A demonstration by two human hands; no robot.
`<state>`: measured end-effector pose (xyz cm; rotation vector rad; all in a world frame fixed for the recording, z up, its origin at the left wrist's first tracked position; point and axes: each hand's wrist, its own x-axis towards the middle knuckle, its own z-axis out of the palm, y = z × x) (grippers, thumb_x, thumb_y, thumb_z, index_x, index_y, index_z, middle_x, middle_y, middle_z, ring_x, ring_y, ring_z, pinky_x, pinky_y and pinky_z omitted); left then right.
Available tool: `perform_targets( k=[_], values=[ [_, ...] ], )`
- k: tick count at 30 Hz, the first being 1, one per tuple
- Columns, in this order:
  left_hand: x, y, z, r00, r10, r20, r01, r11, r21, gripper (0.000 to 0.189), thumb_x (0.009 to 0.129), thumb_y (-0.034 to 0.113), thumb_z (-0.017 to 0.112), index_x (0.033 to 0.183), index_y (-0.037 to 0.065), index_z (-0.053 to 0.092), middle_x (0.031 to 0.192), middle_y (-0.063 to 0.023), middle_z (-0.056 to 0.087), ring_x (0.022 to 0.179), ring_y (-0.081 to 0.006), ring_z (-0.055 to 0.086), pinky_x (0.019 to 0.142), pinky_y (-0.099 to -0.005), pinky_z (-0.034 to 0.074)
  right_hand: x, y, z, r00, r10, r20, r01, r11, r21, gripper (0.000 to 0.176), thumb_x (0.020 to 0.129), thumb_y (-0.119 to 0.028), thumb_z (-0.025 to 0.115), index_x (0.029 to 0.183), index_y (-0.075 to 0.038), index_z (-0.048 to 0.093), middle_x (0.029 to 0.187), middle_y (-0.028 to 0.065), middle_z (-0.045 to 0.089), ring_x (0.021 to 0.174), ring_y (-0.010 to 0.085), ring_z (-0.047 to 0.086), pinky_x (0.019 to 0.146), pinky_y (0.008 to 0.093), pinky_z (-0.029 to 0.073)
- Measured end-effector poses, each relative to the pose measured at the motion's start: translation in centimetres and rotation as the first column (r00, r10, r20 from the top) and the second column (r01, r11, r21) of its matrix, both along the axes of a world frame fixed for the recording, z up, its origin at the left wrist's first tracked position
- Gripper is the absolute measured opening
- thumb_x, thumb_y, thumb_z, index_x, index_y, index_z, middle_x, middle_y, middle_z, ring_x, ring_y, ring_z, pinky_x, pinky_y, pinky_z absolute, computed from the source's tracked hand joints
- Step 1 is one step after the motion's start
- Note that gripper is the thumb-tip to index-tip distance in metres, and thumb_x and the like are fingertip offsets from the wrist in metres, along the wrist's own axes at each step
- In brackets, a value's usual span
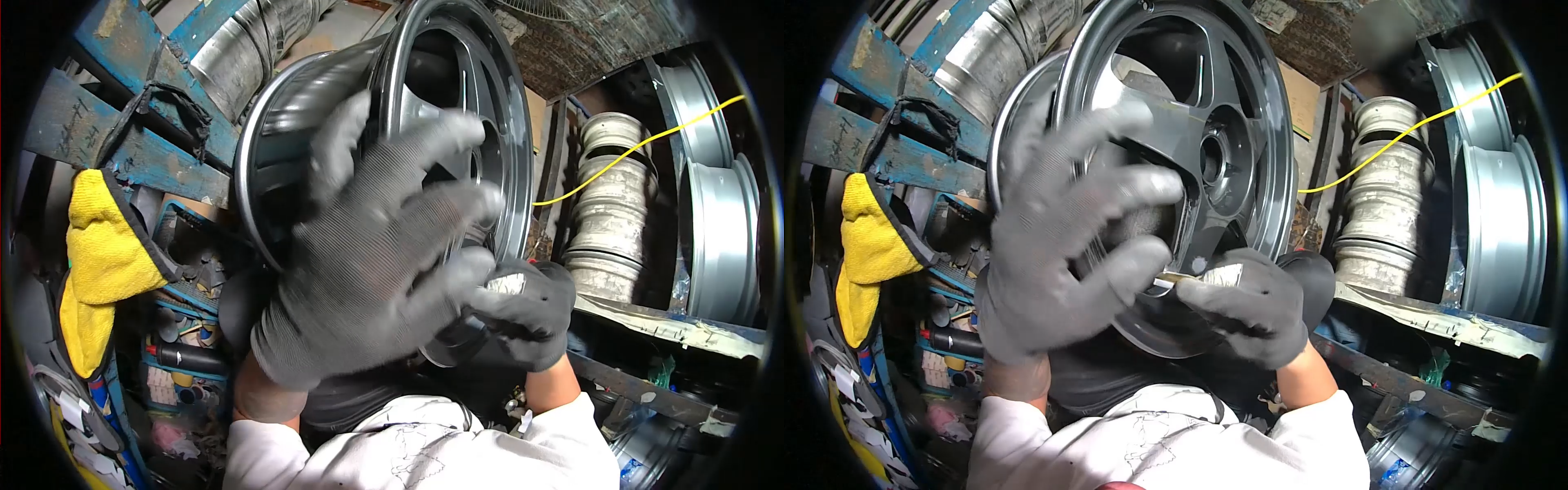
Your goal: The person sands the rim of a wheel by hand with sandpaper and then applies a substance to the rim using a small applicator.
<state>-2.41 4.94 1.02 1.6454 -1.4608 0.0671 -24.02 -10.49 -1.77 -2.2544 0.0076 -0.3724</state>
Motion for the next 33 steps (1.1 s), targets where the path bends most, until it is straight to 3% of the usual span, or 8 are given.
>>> perform_targets(
  k=[3, 5, 8, 13, 16, 19, 22, 33],
  values=[
    [1.8, -1.2, -2.0, 0.996, 0.003, -0.089, -0.023, 0.975, -0.222, 0.031, 0.085, 0.021, 0.068, 0.112, 0.006, 0.073, 0.138, -0.0198, 0.058, 0.127, -0.0320, 0.057, 0.112, -0.0471, 0.040, -0.4, 0.6, 1.6, 0.988, -0.017, -0.152, -0.053, 0.894, -0.444, 0.057, 0.066, -0.014, 0.075, 0.122, -0.008, 0.073, 0.079, 0.0021, 0.061, 0.074, 0.0235, 0.061, 0.078, 0.0395, 0.050],
    [2.6, -2.0, -3.6, 0.991, -0.033, -0.131, -0.015, 0.936, -0.351, 0.032, 0.092, 0.021, 0.063, 0.116, 0.003, 0.072, 0.141, -0.0204, 0.057, 0.131, -0.0302, 0.056, 0.110, -0.0428, 0.045, -0.6, 1.1, 1.5, 0.979, -0.030, -0.201, -0.070, 0.877, -0.474, 0.060, 0.066, -0.017, 0.076, 0.125, -0.010, 0.071, 0.082, 0.0019, 0.059, 0.076, 0.0233, 0.060, 0.080, 0.0389, 0.049],
    [4.8, -4.0, -6.3, 0.996, -0.089, 0.004, 0.077, 0.839, -0.539, 0.035, 0.095, 0.028, 0.064, 0.116, 0.002, 0.072, 0.141, -0.0213, 0.057, 0.131, -0.0297, 0.056, 0.110, -0.0426, 0.046, 0.0, 1.7, 1.8, 0.959, -0.038, -0.281, -0.123, 0.836, -0.534, 0.063, 0.065, -0.020, 0.077, 0.127, -0.010, 0.069, 0.087, 0.0024, 0.060, 0.079, 0.0229, 0.060, 0.083, 0.0388, 0.049],
    [4.2, -1.7, -3.8, 0.999, -0.043, -0.019, 0.036, 0.956, -0.291, 0.037, 0.095, 0.031, 0.064, 0.115, 0.002, 0.073, 0.140, -0.0224, 0.058, 0.129, -0.0301, 0.057, 0.108, -0.0424, 0.046, 0.8, 1.8, 1.8, 0.934, -0.034, -0.356, -0.199, 0.777, -0.597, 0.061, 0.067, -0.021, 0.075, 0.126, -0.009, 0.066, 0.089, 0.0029, 0.059, 0.080, 0.0217, 0.060, 0.083, 0.0385, 0.049],
    [4.3, -1.8, -3.8, 0.998, -0.055, -0.021, 0.046, 0.954, -0.296, 0.038, 0.095, 0.033, 0.064, 0.115, 0.002, 0.073, 0.140, -0.0234, 0.059, 0.128, -0.0308, 0.058, 0.108, -0.0424, 0.046, 1.1, 2.1, 1.7, 0.918, -0.047, -0.394, -0.221, 0.763, -0.608, 0.068, 0.065, -0.018, 0.078, 0.132, -0.012, 0.067, 0.090, 0.0039, 0.061, 0.082, 0.0238, 0.061, 0.089, 0.0423, 0.049],
    [4.0, -1.7, -3.6, 0.995, -0.065, -0.079, 0.041, 0.961, -0.273, 0.040, 0.096, 0.036, 0.063, 0.114, 0.001, 0.072, 0.140, -0.0249, 0.058, 0.127, -0.0309, 0.058, 0.108, -0.0426, 0.046, 1.5, 2.3, 1.7, 0.944, -0.023, -0.328, -0.203, 0.743, -0.638, 0.044, 0.074, -0.011, 0.067, 0.118, -0.007, 0.068, 0.083, 0.0023, 0.054, 0.075, 0.0190, 0.057, 0.076, 0.0367, 0.048],
    [4.1, -1.6, -3.4, 0.996, -0.063, -0.056, 0.047, 0.967, -0.252, 0.043, 0.098, 0.039, 0.062, 0.114, 0.000, 0.071, 0.141, -0.0256, 0.056, 0.128, -0.0312, 0.058, 0.108, -0.0430, 0.046, 1.6, 2.6, 1.5, 0.960, -0.027, -0.279, -0.176, 0.718, -0.674, 0.038, 0.077, -0.010, 0.066, 0.115, -0.005, 0.068, 0.081, 0.0028, 0.053, 0.073, 0.0186, 0.057, 0.071, 0.0359, 0.047],
    [4.2, -1.7, -3.9, 0.994, -0.101, -0.051, 0.084, 0.960, -0.267, 0.045, 0.101, 0.042, 0.060, 0.116, 0.000, 0.068, 0.144, -0.0264, 0.053, 0.135, -0.0320, 0.052, 0.112, -0.0436, 0.044, 1.5, 3.1, 1.7, 0.960, -0.048, -0.277, -0.165, 0.702, -0.693, 0.035, 0.078, -0.009, 0.067, 0.112, -0.002, 0.069, 0.079, 0.0037, 0.054, 0.071, 0.0180, 0.057, 0.069, 0.0352, 0.047]
  ],
)
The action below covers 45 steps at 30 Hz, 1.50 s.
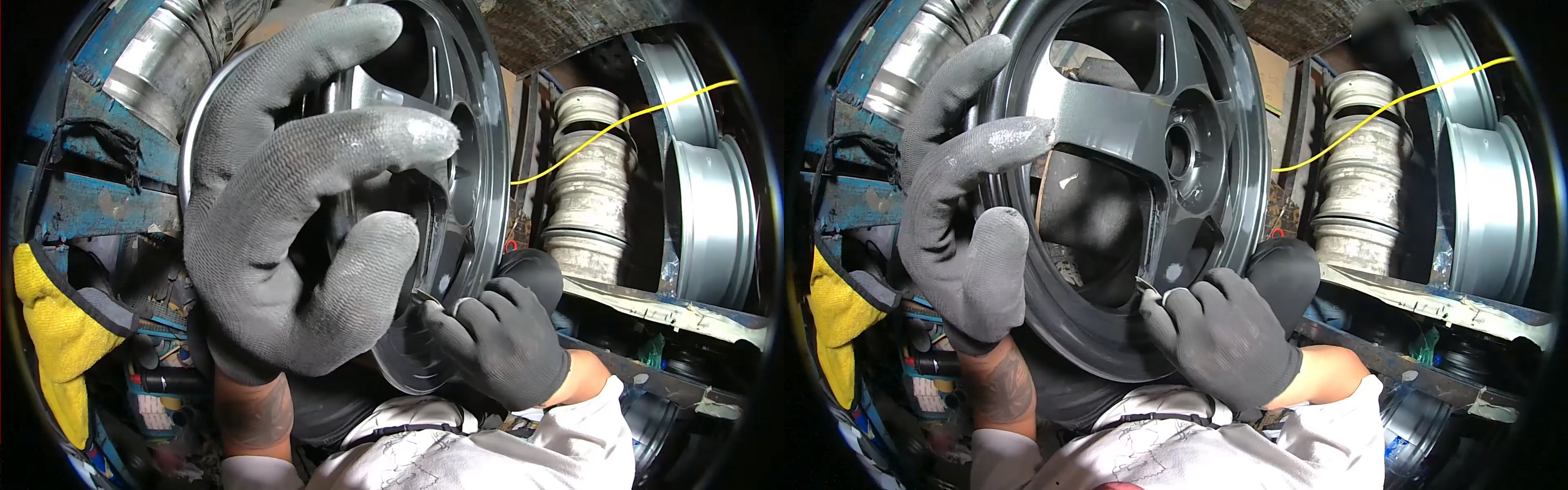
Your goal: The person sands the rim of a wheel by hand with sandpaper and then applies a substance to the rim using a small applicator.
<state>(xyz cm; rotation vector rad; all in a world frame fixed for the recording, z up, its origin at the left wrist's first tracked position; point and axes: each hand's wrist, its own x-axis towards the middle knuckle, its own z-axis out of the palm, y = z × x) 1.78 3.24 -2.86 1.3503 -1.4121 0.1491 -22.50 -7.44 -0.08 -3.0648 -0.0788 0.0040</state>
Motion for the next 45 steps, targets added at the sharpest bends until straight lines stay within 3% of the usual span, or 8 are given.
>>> perform_targets(
  k=[4, 16, 20, 23, 31, 37, 45],
  values=[
    [0.2, 0.3, 0.1, 0.999, -0.037, -0.009, 0.037, 0.999, 0.030, 0.046, 0.101, 0.042, 0.060, 0.117, 0.000, 0.068, 0.145, -0.0262, 0.052, 0.136, -0.0322, 0.052, 0.112, -0.0431, 0.044, 0.5, -0.2, 0.0, 0.998, 0.006, -0.063, -0.006, 1.000, -0.005, 0.035, 0.078, -0.010, 0.067, 0.112, -0.002, 0.069, 0.079, 0.0038, 0.054, 0.072, 0.0180, 0.057, 0.069, 0.0352, 0.047],
    [0.0, 0.3, 0.0, 0.997, -0.037, -0.063, 0.040, 0.998, 0.038, 0.047, 0.101, 0.043, 0.061, 0.118, 0.000, 0.067, 0.147, -0.0263, 0.050, 0.137, -0.0327, 0.051, 0.111, -0.0427, 0.046, 0.6, 0.0, -0.6, 0.999, 0.015, -0.029, -0.016, 0.999, -0.044, 0.036, 0.077, -0.011, 0.065, 0.112, -0.003, 0.068, 0.081, 0.0038, 0.053, 0.073, 0.0184, 0.056, 0.071, 0.0349, 0.047],
    [0.1, 0.5, -0.3, 1.000, -0.002, -0.020, 0.002, 0.999, 0.034, 0.047, 0.102, 0.043, 0.060, 0.118, 0.000, 0.067, 0.147, -0.0264, 0.050, 0.137, -0.0325, 0.052, 0.111, -0.0426, 0.046, -0.3, -0.1, 1.5, 0.999, 0.006, -0.048, -0.004, 0.999, 0.041, 0.046, 0.076, -0.014, 0.066, 0.121, -0.006, 0.069, 0.083, 0.0013, 0.054, 0.074, 0.0179, 0.055, 0.077, 0.0368, 0.049],
    [0.0, 0.4, -0.5, 0.999, 0.004, -0.037, -0.003, 1.000, 0.026, 0.047, 0.102, 0.044, 0.059, 0.118, 0.000, 0.067, 0.147, -0.0263, 0.050, 0.136, -0.0322, 0.052, 0.111, -0.0425, 0.046, -1.5, -0.2, 2.3, 0.997, -0.021, -0.071, 0.022, 1.000, 0.013, 0.048, 0.076, -0.015, 0.066, 0.123, -0.009, 0.069, 0.087, 0.0006, 0.055, 0.075, 0.0179, 0.056, 0.080, 0.0382, 0.050],
    [0.2, 0.0, -1.3, 0.996, 0.084, 0.032, -0.083, 0.996, -0.026, 0.046, 0.102, 0.043, 0.058, 0.119, 0.001, 0.067, 0.147, -0.0263, 0.050, 0.136, -0.0315, 0.052, 0.110, -0.0419, 0.046, -0.8, 0.0, 0.6, 0.998, -0.038, -0.045, 0.039, 0.999, 0.013, 0.043, 0.076, -0.014, 0.067, 0.119, -0.010, 0.069, 0.088, 0.0013, 0.056, 0.078, 0.0183, 0.057, 0.081, 0.0388, 0.051],
    [0.6, 0.0, -1.2, 0.996, 0.056, 0.063, -0.054, 0.998, -0.034, 0.046, 0.102, 0.043, 0.058, 0.118, 0.001, 0.067, 0.145, -0.0268, 0.052, 0.136, -0.0319, 0.052, 0.109, -0.0437, 0.046, -0.2, 0.3, 0.0, 0.999, -0.026, -0.046, 0.026, 1.000, -0.001, 0.036, 0.077, -0.012, 0.066, 0.113, -0.008, 0.070, 0.084, 0.0027, 0.054, 0.078, 0.0190, 0.057, 0.080, 0.0379, 0.050],
    [-0.1, 0.4, 0.1, 1.000, -0.003, -0.029, 0.005, 0.998, 0.067, 0.044, 0.102, 0.041, 0.057, 0.118, 0.001, 0.067, 0.145, -0.0277, 0.051, 0.135, -0.0318, 0.053, 0.108, -0.0436, 0.047, -0.3, 0.4, -0.2, 0.999, -0.021, -0.025, 0.020, 0.999, -0.038, 0.034, 0.078, -0.012, 0.066, 0.111, -0.006, 0.070, 0.083, 0.0032, 0.054, 0.078, 0.0203, 0.057, 0.079, 0.0378, 0.049]
  ],
)
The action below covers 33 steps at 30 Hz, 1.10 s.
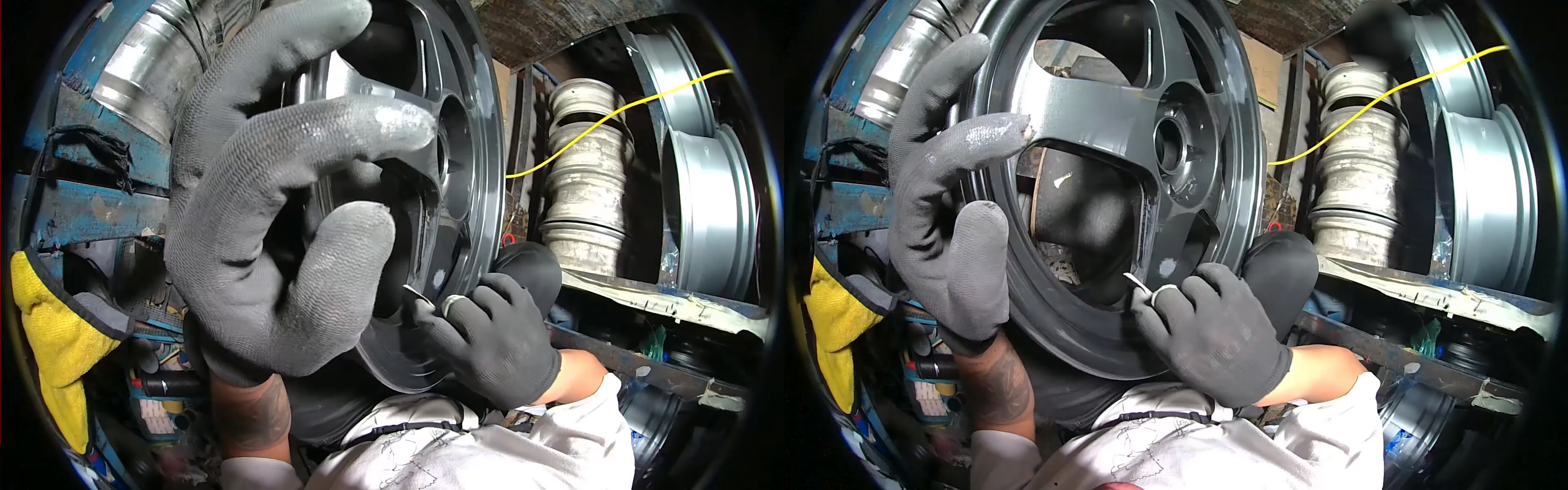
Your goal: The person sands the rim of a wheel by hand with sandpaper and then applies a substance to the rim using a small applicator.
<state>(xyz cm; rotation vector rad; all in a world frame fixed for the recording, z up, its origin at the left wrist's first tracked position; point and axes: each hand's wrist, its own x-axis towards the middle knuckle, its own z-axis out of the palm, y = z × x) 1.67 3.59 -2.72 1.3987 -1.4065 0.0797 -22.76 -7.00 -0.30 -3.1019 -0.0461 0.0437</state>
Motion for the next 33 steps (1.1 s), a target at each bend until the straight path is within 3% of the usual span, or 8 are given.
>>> perform_targets(
  k=[6, 9, 14, 18, 23, 26, 28, 33],
  values=[
    [-0.8, 0.1, 0.1, 0.996, 0.006, -0.095, -0.003, 1.000, 0.031, 0.044, 0.102, 0.040, 0.057, 0.118, 0.001, 0.067, 0.145, -0.0271, 0.052, 0.134, -0.0310, 0.054, 0.109, -0.0430, 0.046, 0.5, -0.3, 0.2, 1.000, -0.013, 0.015, 0.011, 0.995, 0.096, 0.033, 0.075, -0.013, 0.067, 0.107, -0.008, 0.071, 0.085, 0.0024, 0.054, 0.078, 0.0198, 0.057, 0.079, 0.0387, 0.049],
    [0.4, 0.2, -0.4, 0.999, -0.017, 0.041, 0.017, 1.000, -0.008, 0.044, 0.101, 0.040, 0.057, 0.118, 0.001, 0.067, 0.145, -0.0271, 0.053, 0.133, -0.0308, 0.054, 0.109, -0.0429, 0.046, -0.7, -0.6, 2.5, 0.994, -0.090, 0.057, 0.091, 0.996, -0.025, 0.045, 0.071, -0.014, 0.069, 0.116, -0.013, 0.073, 0.082, 0.0018, 0.051, 0.076, 0.0189, 0.055, 0.078, 0.0402, 0.049],
    [-0.5, -0.1, -0.6, 0.999, 0.001, -0.053, -0.003, 1.000, -0.029, 0.043, 0.101, 0.039, 0.058, 0.118, 0.001, 0.068, 0.145, -0.0271, 0.053, 0.133, -0.0307, 0.054, 0.110, -0.0431, 0.046, -1.3, -1.3, 2.7, 0.995, -0.056, -0.079, 0.042, 0.984, -0.171, 0.056, 0.075, -0.013, 0.066, 0.130, -0.016, 0.070, 0.075, 0.0004, 0.047, 0.070, 0.0181, 0.052, 0.076, 0.0401, 0.048],
    [0.5, -0.6, -0.6, 0.994, 0.035, 0.101, -0.026, 0.995, -0.095, 0.043, 0.100, 0.039, 0.058, 0.117, 0.001, 0.068, 0.145, -0.0270, 0.053, 0.133, -0.0306, 0.054, 0.109, -0.0423, 0.046, 0.3, -1.4, 1.2, 0.984, 0.019, -0.175, -0.056, 0.976, -0.208, 0.051, 0.084, -0.011, 0.063, 0.135, -0.016, 0.067, 0.083, 0.0048, 0.060, 0.072, 0.0190, 0.056, 0.077, 0.0386, 0.048],
    [-0.8, -0.1, 0.2, 0.997, 0.057, -0.047, -0.058, 0.998, -0.008, 0.044, 0.100, 0.040, 0.058, 0.117, 0.001, 0.068, 0.144, -0.0270, 0.052, 0.132, -0.0302, 0.054, 0.106, -0.0411, 0.049, 0.2, -0.7, 1.3, 0.967, 0.071, -0.243, -0.117, 0.977, -0.178, 0.050, 0.088, -0.011, 0.064, 0.138, -0.010, 0.063, 0.103, 0.0183, 0.071, 0.078, 0.0234, 0.064, 0.074, 0.0376, 0.049],
    [-0.6, -0.3, -0.2, 0.999, 0.050, -0.018, -0.051, 0.998, -0.029, 0.045, 0.100, 0.041, 0.059, 0.118, 0.000, 0.068, 0.144, -0.0267, 0.052, 0.131, -0.0296, 0.055, 0.104, -0.0394, 0.050, 0.1, -1.0, 0.9, 0.986, 0.091, -0.139, -0.117, 0.975, -0.191, 0.050, 0.088, -0.011, 0.065, 0.138, -0.009, 0.063, 0.094, 0.0142, 0.068, 0.075, 0.0226, 0.062, 0.073, 0.0374, 0.049],
    [0.0, -0.5, -0.5, 0.998, 0.039, 0.042, -0.036, 0.997, -0.062, 0.045, 0.101, 0.041, 0.059, 0.118, 0.000, 0.067, 0.144, -0.0266, 0.052, 0.130, -0.0293, 0.056, 0.103, -0.0383, 0.051, 1.2, -1.4, 1.1, 0.979, 0.046, -0.200, -0.100, 0.958, -0.268, 0.047, 0.089, -0.011, 0.066, 0.135, -0.008, 0.065, 0.085, 0.0107, 0.064, 0.072, 0.0218, 0.059, 0.070, 0.0373, 0.047],
    [-0.3, -0.4, -0.5, 0.999, -0.011, -0.034, 0.008, 0.997, -0.076, 0.044, 0.101, 0.041, 0.058, 0.118, 0.001, 0.067, 0.145, -0.0265, 0.052, 0.131, -0.0296, 0.056, 0.104, -0.0382, 0.051, 1.1, -1.1, 0.5, 0.987, 0.090, -0.135, -0.126, 0.949, -0.290, 0.032, 0.090, -0.014, 0.068, 0.121, -0.006, 0.072, 0.068, 0.0039, 0.050, 0.067, 0.0201, 0.053, 0.061, 0.0374, 0.040]
  ],
)
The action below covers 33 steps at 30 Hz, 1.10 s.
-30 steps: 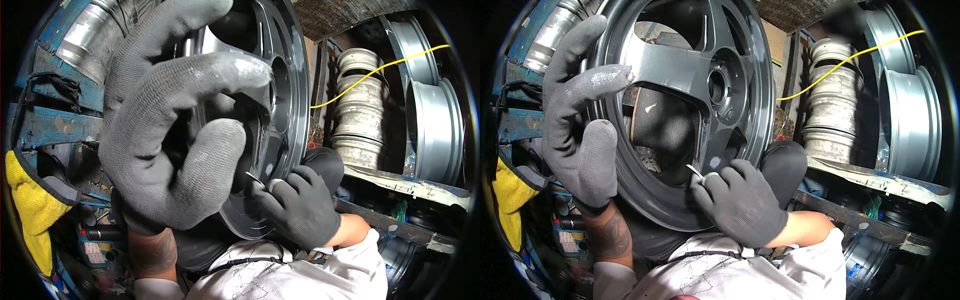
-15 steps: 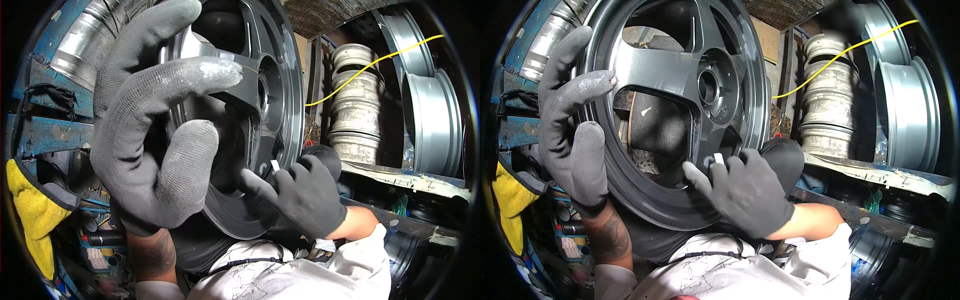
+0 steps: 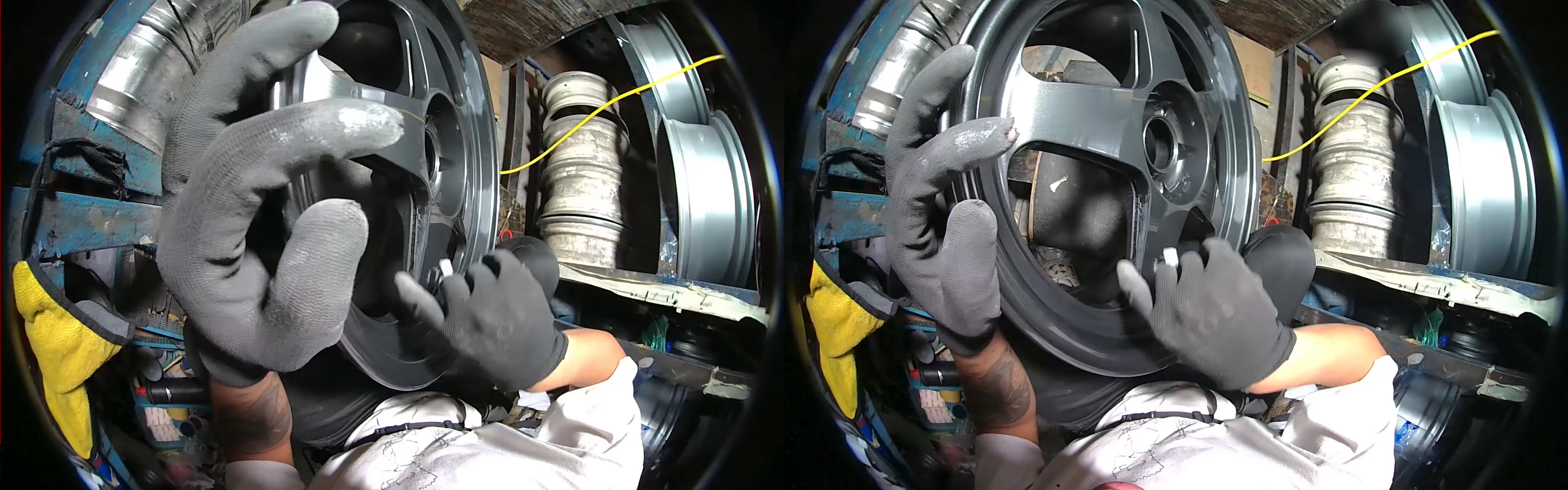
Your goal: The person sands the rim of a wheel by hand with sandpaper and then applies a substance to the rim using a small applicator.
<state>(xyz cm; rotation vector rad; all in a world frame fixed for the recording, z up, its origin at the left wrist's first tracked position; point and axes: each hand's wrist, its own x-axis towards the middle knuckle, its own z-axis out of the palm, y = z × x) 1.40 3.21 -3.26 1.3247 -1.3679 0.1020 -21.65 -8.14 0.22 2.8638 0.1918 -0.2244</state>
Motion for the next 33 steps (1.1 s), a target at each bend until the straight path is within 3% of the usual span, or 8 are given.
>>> perform_targets(
  k=[4, 11, 16, 25, 33],
  values=[
    [0.0, 0.6, 0.5, 1.000, 0.001, 0.023, -0.003, 0.996, 0.089, 0.043, 0.101, 0.041, 0.058, 0.118, 0.002, 0.067, 0.145, -0.0258, 0.051, 0.132, -0.0306, 0.054, 0.106, -0.0398, 0.049, -1.2, 0.7, 1.4, 0.997, -0.071, -0.024, 0.073, 0.995, 0.070, 0.040, 0.085, -0.014, 0.069, 0.124, -0.012, 0.071, 0.074, 0.0023, 0.052, 0.068, 0.0181, 0.054, 0.067, 0.0355, 0.046],
    [0.4, 0.4, 0.3, 0.998, 0.007, 0.059, -0.011, 0.998, 0.061, 0.042, 0.101, 0.040, 0.060, 0.118, 0.003, 0.067, 0.146, -0.0246, 0.052, 0.136, -0.0318, 0.052, 0.108, -0.0416, 0.047, -2.5, -0.5, 3.5, 0.974, -0.225, 0.016, 0.217, 0.953, 0.213, 0.059, 0.077, -0.013, 0.065, 0.136, -0.018, 0.065, 0.079, -0.0004, 0.051, 0.072, 0.0179, 0.055, 0.080, 0.0383, 0.049],
    [0.3, 0.4, 0.2, 0.998, 0.026, 0.057, -0.029, 0.998, 0.050, 0.043, 0.100, 0.042, 0.062, 0.118, 0.004, 0.068, 0.146, -0.0233, 0.052, 0.136, -0.0316, 0.051, 0.109, -0.0417, 0.047, -2.0, -1.5, 1.9, 0.974, -0.227, 0.009, 0.208, 0.907, 0.366, 0.064, 0.074, -0.014, 0.069, 0.137, -0.018, 0.064, 0.092, -0.0003, 0.064, 0.084, 0.0210, 0.060, 0.083, 0.0415, 0.048],
    [-0.5, 0.2, 0.1, 0.996, 0.018, -0.092, -0.012, 0.997, 0.070, 0.045, 0.100, 0.046, 0.062, 0.120, 0.006, 0.068, 0.147, -0.0215, 0.051, 0.137, -0.0294, 0.051, 0.107, -0.0402, 0.049, -0.7, -1.2, 0.5, 0.978, -0.207, 0.026, 0.180, 0.900, 0.397, 0.041, 0.074, -0.016, 0.070, 0.115, -0.016, 0.071, 0.095, 0.0002, 0.063, 0.088, 0.0211, 0.062, 0.081, 0.0402, 0.049],
    [0.2, 0.2, 0.3, 1.000, 0.023, 0.016, -0.024, 0.999, 0.048, 0.047, 0.099, 0.047, 0.062, 0.121, 0.006, 0.069, 0.147, -0.0213, 0.052, 0.138, -0.0301, 0.050, 0.111, -0.0423, 0.046, 0.0, -0.2, -1.3, 0.951, -0.297, 0.081, 0.222, 0.845, 0.487, 0.027, 0.078, -0.020, 0.074, 0.105, -0.015, 0.072, 0.080, 0.0047, 0.058, 0.072, 0.0227, 0.060, 0.068, 0.0387, 0.046]
  ],
)
